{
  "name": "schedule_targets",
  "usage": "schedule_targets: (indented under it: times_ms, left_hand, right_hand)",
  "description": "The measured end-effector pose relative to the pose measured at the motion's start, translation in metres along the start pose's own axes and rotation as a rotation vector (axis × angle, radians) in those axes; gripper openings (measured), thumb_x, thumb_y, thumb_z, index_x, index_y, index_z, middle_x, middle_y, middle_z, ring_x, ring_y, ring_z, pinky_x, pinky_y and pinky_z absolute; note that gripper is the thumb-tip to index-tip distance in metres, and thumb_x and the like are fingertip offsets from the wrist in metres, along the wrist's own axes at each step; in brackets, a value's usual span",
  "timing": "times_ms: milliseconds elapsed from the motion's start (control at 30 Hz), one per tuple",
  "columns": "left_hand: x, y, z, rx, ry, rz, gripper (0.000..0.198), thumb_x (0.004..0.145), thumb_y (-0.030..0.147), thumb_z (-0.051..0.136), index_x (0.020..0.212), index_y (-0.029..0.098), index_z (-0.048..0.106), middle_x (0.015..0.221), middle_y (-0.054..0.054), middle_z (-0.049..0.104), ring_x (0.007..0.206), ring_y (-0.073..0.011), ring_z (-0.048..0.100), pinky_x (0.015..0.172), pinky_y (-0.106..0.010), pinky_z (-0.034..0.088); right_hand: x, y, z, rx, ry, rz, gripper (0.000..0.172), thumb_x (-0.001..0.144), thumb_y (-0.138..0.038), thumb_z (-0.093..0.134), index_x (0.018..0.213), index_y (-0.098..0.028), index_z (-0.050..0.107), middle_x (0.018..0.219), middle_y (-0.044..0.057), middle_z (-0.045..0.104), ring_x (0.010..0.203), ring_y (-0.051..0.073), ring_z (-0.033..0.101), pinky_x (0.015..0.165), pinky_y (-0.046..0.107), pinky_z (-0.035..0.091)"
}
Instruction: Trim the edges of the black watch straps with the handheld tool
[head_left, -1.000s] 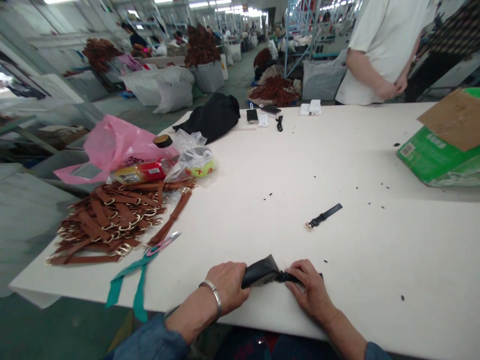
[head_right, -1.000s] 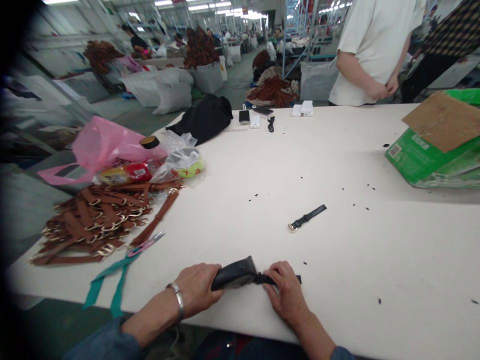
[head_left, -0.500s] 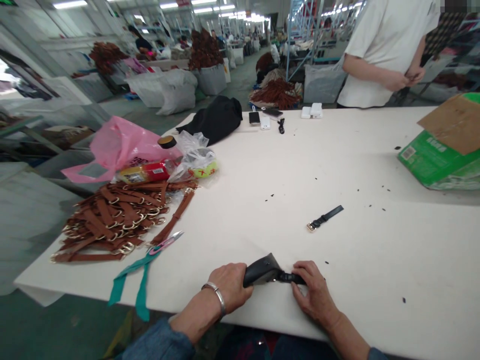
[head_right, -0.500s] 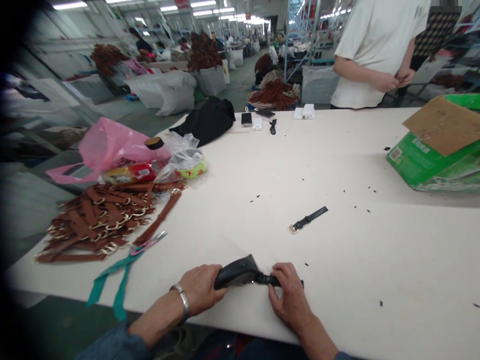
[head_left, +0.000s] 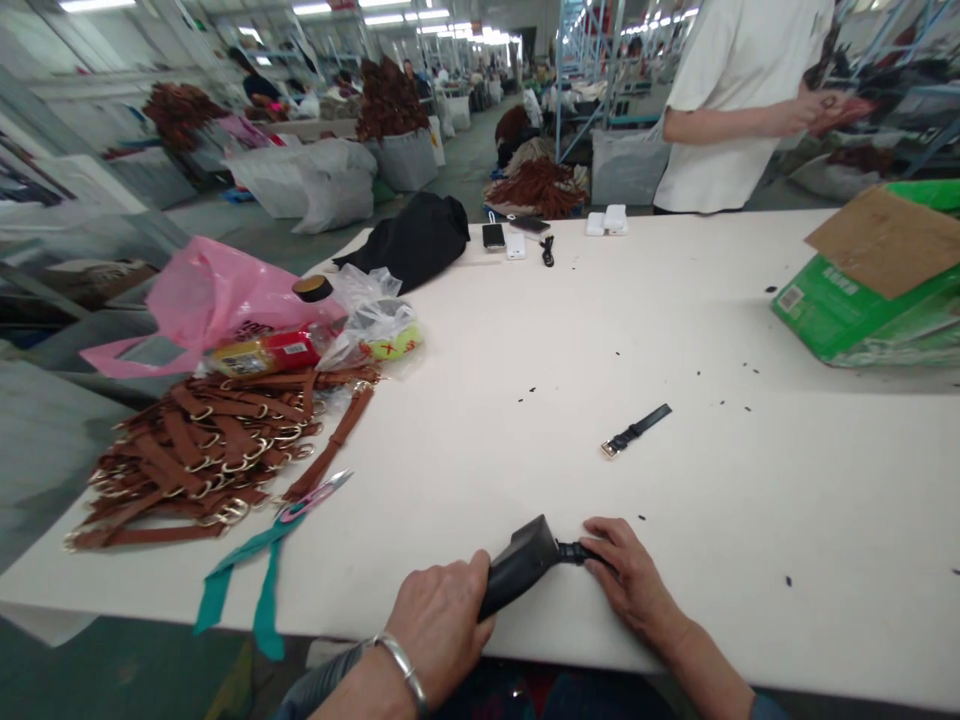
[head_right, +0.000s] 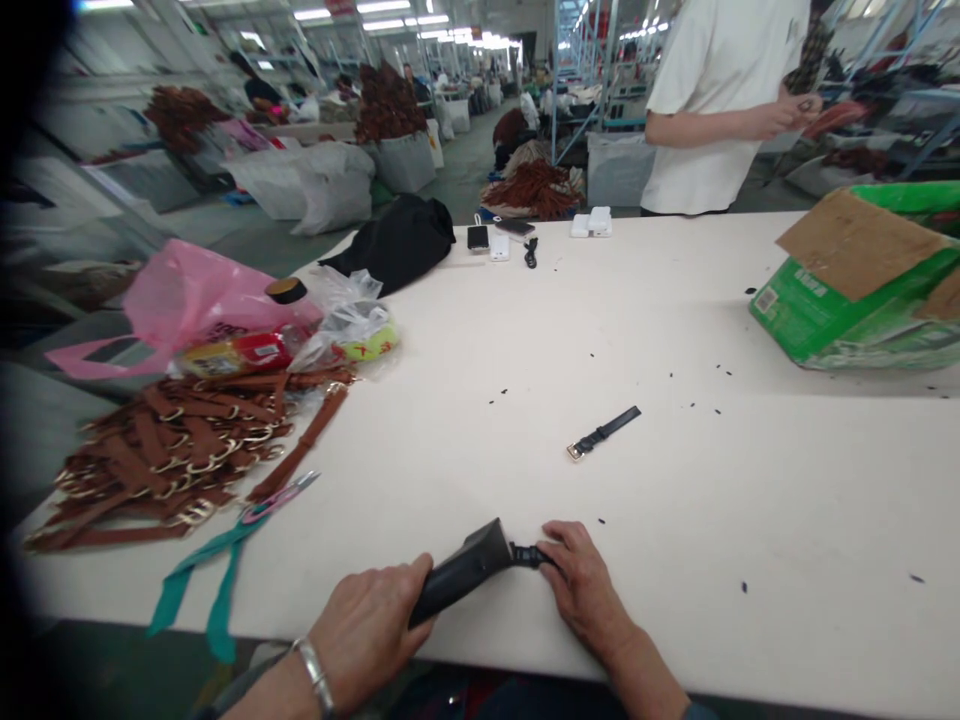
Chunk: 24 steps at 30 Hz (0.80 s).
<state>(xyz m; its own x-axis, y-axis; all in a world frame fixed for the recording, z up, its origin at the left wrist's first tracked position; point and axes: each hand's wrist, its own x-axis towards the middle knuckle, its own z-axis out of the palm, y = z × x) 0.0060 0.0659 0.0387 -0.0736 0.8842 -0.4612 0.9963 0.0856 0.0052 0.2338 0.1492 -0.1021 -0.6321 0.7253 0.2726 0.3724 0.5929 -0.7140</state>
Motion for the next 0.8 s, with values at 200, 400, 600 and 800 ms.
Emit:
schedule_targets:
  times_ms: [200,400,600,800]
  left_hand:
    - [0.015,0.035,0.002,-0.026,-0.027,0.038,0.033,0.066,0.030,0.054,0.098,0.020,0.048,0.085,-0.007,0.064,0.079,-0.0279,0.060,0.068,-0.041,0.047]
    - [0.011,0.018,0.007,0.001,-0.025,0.006,0.031,0.069,0.033,0.049,0.098,0.020,0.048,0.083,-0.008,0.065,0.079,-0.0280,0.060,0.067,-0.041,0.046]
    - [0.012,0.017,0.005,0.030,-0.055,0.019,0.029,0.069,0.033,0.047,0.096,0.020,0.049,0.084,-0.008,0.064,0.080,-0.0280,0.060,0.068,-0.041,0.046]
    - [0.032,0.021,0.004,-0.062,-0.016,-0.042,0.026,0.073,0.039,0.042,0.090,0.022,0.051,0.082,-0.006,0.064,0.079,-0.0244,0.060,0.067,-0.035,0.045]
  right_hand:
    - [0.001,0.000,-0.003,0.067,-0.042,-0.019,0.035,0.078,-0.010,0.042,0.109,-0.021,0.050,0.109,0.011,0.050,0.102,0.023,0.046,0.085,0.044,0.045]
    - [-0.006,0.000,-0.006,0.032,-0.065,-0.035,0.044,0.075,-0.011,0.047,0.118,-0.021,0.043,0.118,0.011,0.046,0.110,0.023,0.041,0.092,0.047,0.041]
    - [-0.003,-0.001,0.001,-0.021,0.011,-0.019,0.028,0.078,-0.020,0.052,0.106,-0.021,0.053,0.108,0.010,0.052,0.099,0.023,0.047,0.082,0.044,0.047]
    - [0.000,-0.008,0.004,-0.023,0.038,0.053,0.021,0.079,-0.018,0.050,0.098,-0.020,0.056,0.098,0.009,0.054,0.092,0.021,0.048,0.078,0.040,0.047]
